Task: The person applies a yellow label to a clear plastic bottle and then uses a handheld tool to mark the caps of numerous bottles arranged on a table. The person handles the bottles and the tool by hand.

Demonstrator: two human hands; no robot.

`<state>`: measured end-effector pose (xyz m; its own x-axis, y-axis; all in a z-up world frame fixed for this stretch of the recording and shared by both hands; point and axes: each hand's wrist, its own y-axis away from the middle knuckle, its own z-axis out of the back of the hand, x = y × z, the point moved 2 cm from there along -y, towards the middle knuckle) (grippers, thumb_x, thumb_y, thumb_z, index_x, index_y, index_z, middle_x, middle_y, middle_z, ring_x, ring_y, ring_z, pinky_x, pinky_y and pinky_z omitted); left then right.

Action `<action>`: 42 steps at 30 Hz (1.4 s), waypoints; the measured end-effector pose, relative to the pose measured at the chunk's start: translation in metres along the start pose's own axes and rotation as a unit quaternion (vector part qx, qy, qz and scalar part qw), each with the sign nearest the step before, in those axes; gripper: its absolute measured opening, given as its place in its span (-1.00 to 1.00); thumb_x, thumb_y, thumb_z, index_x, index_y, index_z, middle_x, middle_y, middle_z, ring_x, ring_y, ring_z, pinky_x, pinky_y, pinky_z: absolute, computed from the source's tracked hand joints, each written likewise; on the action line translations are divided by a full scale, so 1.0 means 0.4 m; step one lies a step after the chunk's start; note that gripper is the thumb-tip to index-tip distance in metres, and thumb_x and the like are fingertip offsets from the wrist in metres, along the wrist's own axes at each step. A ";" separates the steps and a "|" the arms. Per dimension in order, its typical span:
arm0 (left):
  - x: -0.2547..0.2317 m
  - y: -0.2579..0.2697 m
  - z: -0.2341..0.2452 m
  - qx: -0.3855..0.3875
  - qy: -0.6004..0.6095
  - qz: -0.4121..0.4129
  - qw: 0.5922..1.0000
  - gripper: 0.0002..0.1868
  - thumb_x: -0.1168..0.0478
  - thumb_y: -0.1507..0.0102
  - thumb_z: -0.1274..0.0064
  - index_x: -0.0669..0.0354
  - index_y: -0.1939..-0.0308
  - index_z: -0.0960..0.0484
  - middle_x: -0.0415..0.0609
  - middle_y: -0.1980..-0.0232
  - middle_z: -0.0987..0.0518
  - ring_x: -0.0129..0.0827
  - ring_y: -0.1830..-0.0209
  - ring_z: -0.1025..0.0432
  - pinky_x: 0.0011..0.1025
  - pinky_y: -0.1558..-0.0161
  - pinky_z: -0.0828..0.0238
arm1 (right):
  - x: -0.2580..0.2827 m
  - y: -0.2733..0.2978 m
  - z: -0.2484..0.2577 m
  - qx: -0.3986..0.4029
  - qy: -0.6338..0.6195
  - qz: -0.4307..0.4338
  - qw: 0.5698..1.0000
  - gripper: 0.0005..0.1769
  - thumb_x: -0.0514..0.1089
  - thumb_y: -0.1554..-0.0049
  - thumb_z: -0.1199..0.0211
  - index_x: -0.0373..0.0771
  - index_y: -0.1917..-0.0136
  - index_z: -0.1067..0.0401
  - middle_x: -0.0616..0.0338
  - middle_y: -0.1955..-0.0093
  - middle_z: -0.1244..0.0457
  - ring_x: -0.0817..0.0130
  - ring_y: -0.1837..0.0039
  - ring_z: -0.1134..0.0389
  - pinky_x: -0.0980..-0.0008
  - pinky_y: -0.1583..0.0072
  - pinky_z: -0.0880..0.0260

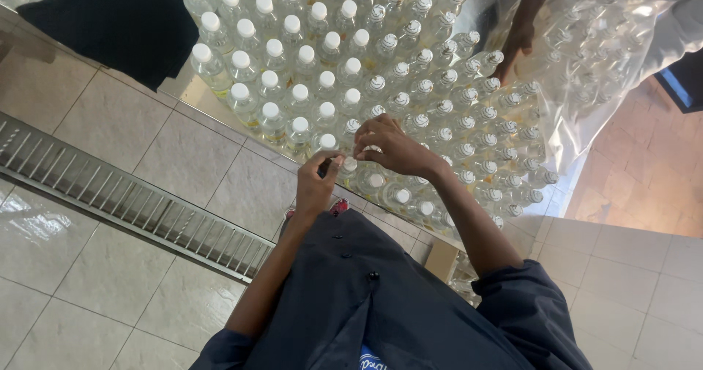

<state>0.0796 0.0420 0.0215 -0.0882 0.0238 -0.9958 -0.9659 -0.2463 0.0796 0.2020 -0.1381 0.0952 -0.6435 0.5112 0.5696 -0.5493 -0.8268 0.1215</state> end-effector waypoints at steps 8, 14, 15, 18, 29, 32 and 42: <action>0.032 0.025 0.000 0.016 -0.016 -0.006 1.000 -0.71 0.04 -0.52 -0.15 0.09 -0.18 -0.80 0.08 0.38 -0.54 -0.25 0.36 -0.49 -0.21 0.24 -0.46 | -0.006 0.021 -0.045 -0.035 0.051 0.074 0.995 -0.79 0.15 -0.24 -0.43 0.03 0.04 -0.58 0.19 -0.24 -0.33 0.01 -0.43 -0.26 0.03 -0.34 -0.22; 0.017 0.030 -0.001 0.010 -0.111 -0.086 0.990 -0.70 0.08 -0.55 -0.13 0.19 -0.22 -0.76 -0.01 0.40 -0.45 -0.28 0.41 -0.49 -0.26 0.31 -0.47 | -0.009 0.057 -0.102 -0.113 0.091 0.122 0.982 -0.83 0.10 -0.25 -0.47 0.04 0.05 -0.59 0.30 -0.17 -0.38 0.14 -0.34 -0.34 0.04 -0.34 -0.23; 0.027 0.029 -0.005 0.012 -0.121 -0.102 0.987 -0.68 0.08 -0.55 -0.09 0.17 -0.26 -0.74 -0.03 0.38 -0.45 -0.28 0.40 -0.49 -0.25 0.33 -0.47 | 0.009 0.063 -0.096 -0.134 0.091 0.129 0.978 -0.81 0.09 -0.26 -0.45 0.00 -0.03 -0.62 0.25 -0.16 -0.40 0.11 -0.34 -0.37 -0.01 -0.35 -0.26; 0.003 0.039 -0.010 0.016 -0.125 -0.116 0.985 -0.66 0.12 -0.57 -0.02 0.16 -0.34 -0.69 -0.02 0.35 -0.46 -0.21 0.37 -0.51 -0.20 0.38 -0.48 | 0.026 0.086 -0.092 -0.172 0.097 0.136 0.971 -0.77 0.08 -0.30 -0.40 -0.03 -0.14 -0.64 0.20 -0.16 -0.45 0.11 -0.35 -0.42 -0.04 -0.39 -0.29; -0.035 0.046 -0.045 -0.021 -0.124 -0.082 0.989 -0.58 0.17 -0.56 0.13 0.05 -0.47 -0.62 0.09 0.25 -0.59 -0.03 0.32 -0.58 -0.10 0.39 -0.56 | 0.051 0.117 -0.144 -0.193 0.177 0.090 0.961 -0.61 0.05 -0.36 -0.30 -0.15 -0.35 -0.57 0.07 -0.32 -0.43 0.04 -0.49 -0.36 -0.10 -0.46 -0.21; -0.040 0.049 -0.045 -0.013 -0.113 -0.060 0.992 -0.56 0.13 -0.56 0.16 0.06 -0.46 -0.63 0.16 0.24 -0.59 0.06 0.31 -0.58 -0.05 0.37 -0.54 | 0.058 0.128 -0.141 -0.182 0.158 0.060 0.969 -0.55 0.05 -0.37 -0.29 -0.11 -0.45 -0.52 0.07 -0.38 -0.40 0.01 -0.55 -0.31 -0.11 -0.48 -0.20; 0.011 0.040 0.018 0.128 0.257 0.096 0.953 -0.18 -0.26 -0.54 0.41 0.21 -0.71 -0.18 0.00 0.35 -0.59 -0.49 0.51 -0.49 -0.55 0.61 -0.52 | 0.171 0.079 -0.107 -0.253 0.028 0.037 0.966 -0.68 0.02 -0.27 -0.44 -0.07 -0.25 -0.64 0.15 -0.28 -0.44 0.04 -0.42 -0.38 0.03 -0.37 -0.23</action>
<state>0.0621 0.0450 0.0187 -0.2025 -0.4923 -0.8465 -0.9774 0.0485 0.2056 0.1178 -0.1193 0.1034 -0.7115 0.4777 0.5154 -0.6813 -0.6486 -0.3393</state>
